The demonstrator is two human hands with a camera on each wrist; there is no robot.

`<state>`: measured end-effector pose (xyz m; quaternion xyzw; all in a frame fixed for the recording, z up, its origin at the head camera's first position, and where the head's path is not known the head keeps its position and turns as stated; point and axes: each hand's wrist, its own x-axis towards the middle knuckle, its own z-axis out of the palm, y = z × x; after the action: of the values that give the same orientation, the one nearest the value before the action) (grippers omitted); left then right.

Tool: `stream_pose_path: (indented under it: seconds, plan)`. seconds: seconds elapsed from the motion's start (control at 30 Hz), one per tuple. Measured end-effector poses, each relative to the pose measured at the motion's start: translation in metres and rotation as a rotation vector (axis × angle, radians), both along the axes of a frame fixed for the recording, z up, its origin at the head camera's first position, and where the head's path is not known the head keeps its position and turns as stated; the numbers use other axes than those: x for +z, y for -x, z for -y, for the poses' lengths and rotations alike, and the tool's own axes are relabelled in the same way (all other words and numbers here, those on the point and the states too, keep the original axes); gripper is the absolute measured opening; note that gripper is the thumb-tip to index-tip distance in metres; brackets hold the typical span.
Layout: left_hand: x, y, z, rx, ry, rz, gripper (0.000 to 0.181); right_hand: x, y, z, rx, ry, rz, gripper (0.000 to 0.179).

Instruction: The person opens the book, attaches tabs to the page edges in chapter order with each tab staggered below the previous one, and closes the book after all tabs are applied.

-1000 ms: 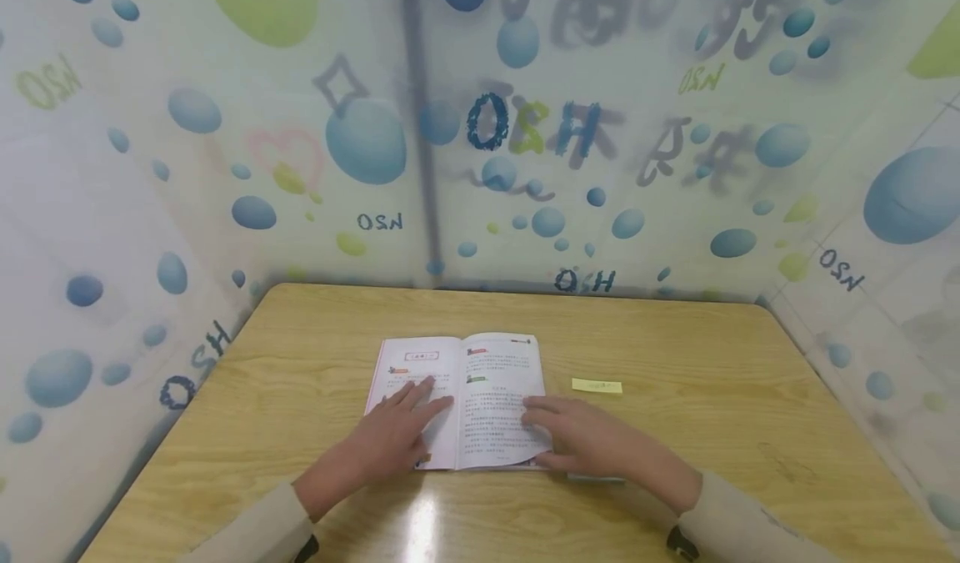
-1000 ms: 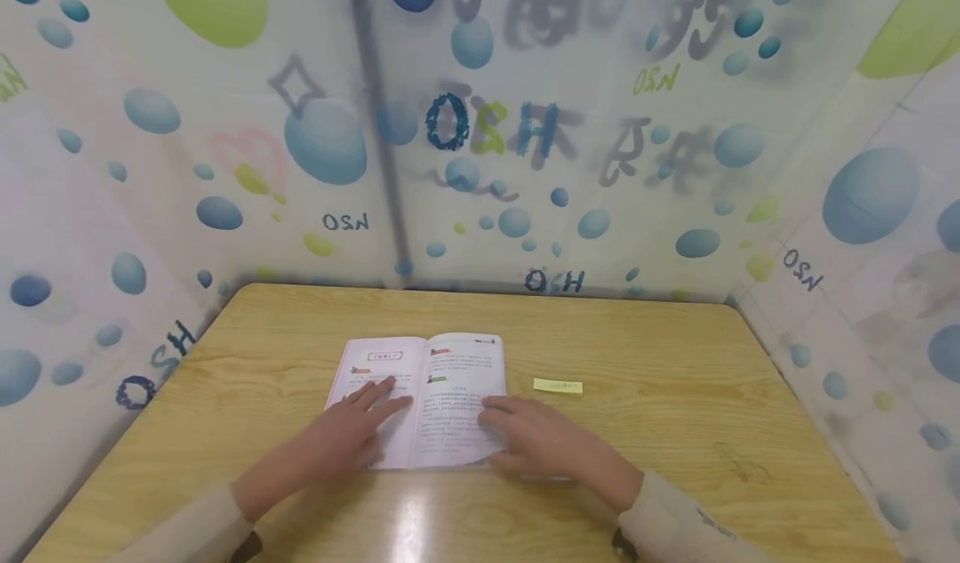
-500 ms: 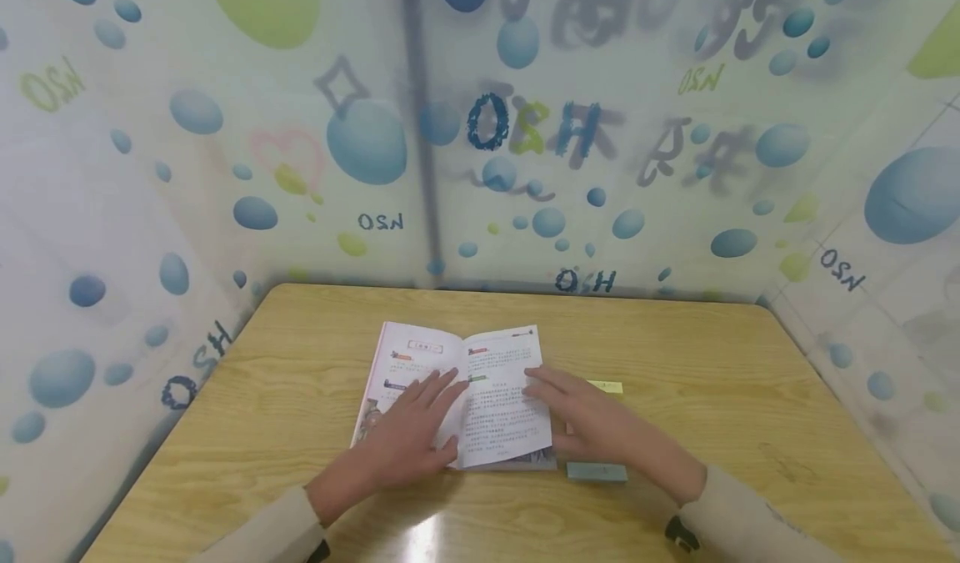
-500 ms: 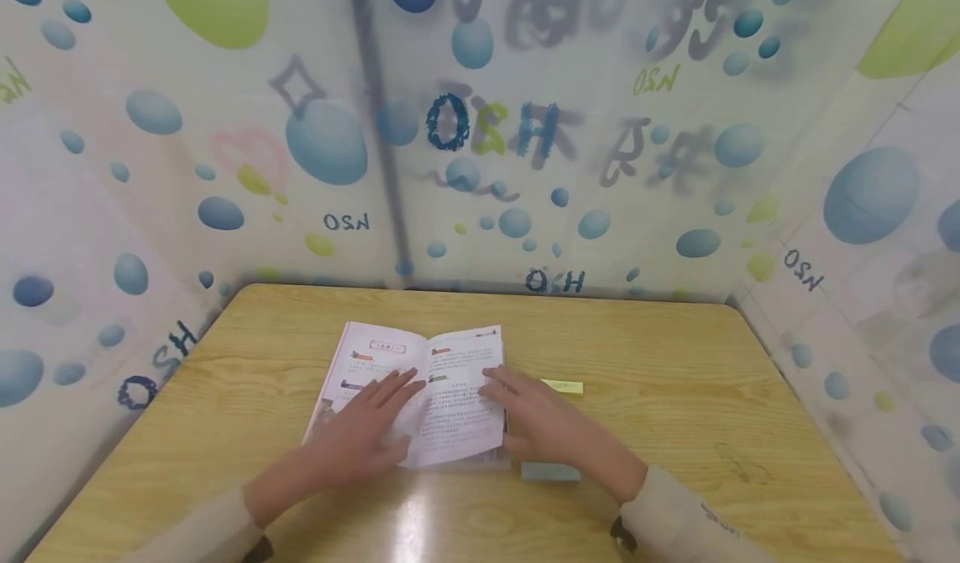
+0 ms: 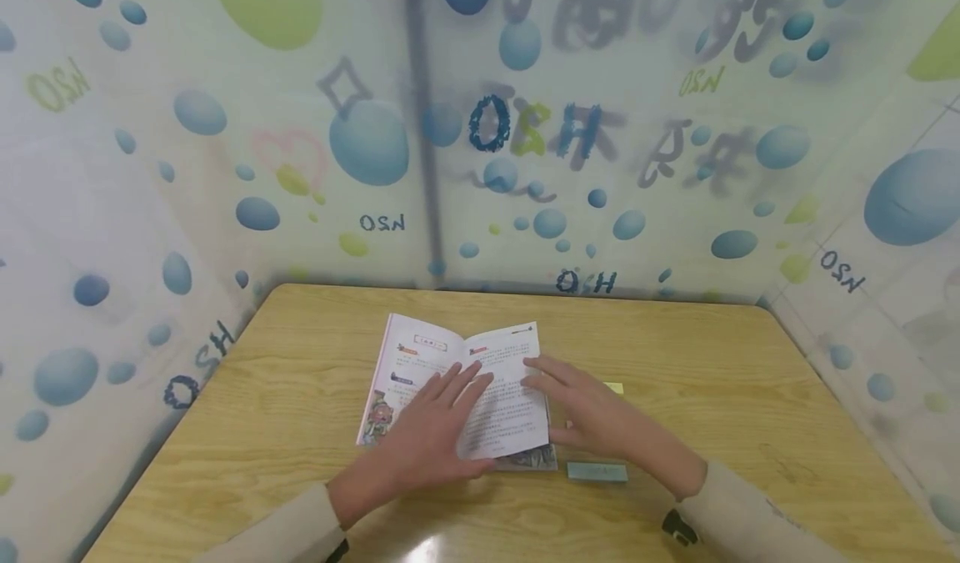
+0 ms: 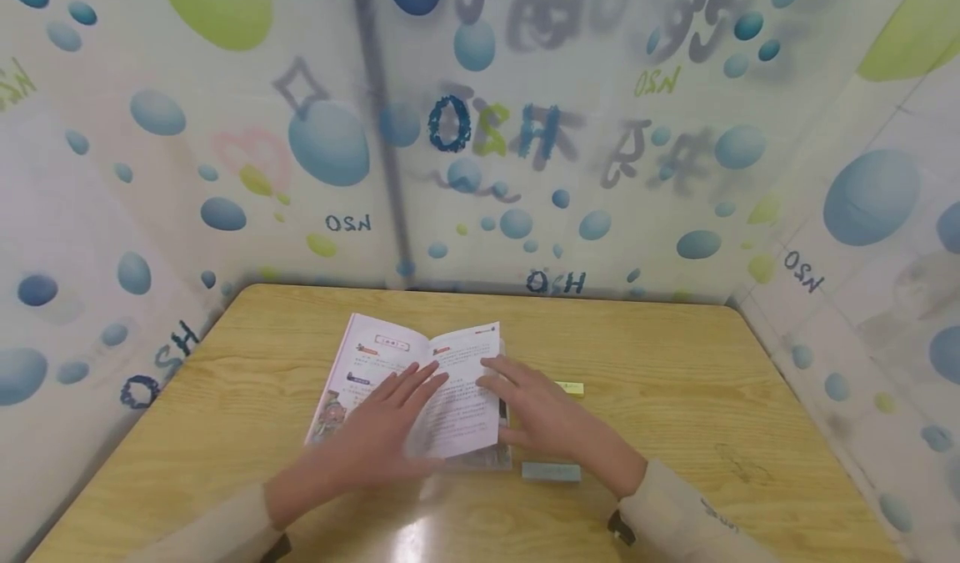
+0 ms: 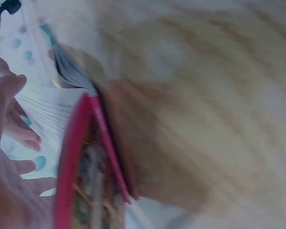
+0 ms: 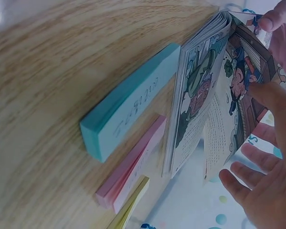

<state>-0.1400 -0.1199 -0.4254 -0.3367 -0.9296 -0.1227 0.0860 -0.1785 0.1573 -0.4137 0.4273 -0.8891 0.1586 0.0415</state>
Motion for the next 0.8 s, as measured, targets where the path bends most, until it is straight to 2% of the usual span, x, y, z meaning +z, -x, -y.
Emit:
stream_pose_path:
  seconds: [0.1,0.33,0.57,0.8]
  plan:
    - [0.007,-0.002,-0.006,-0.013,0.021,-0.023,0.101,0.001,0.000,0.001,0.008,0.009,-0.005,0.063]
    - [0.014,-0.006,-0.022,-0.024,0.037,-0.007,0.101,0.002,0.001,0.003,0.024,0.026,-0.026,0.067]
    - [0.015,-0.006,-0.034,0.024,0.051,0.036,0.107,0.003,0.001,0.005,0.009,0.041,-0.037,0.071]
    - [0.012,-0.006,-0.036,0.072,0.058,-0.001,0.105,0.003,0.001,0.004,-0.017,0.069,-0.047,0.069]
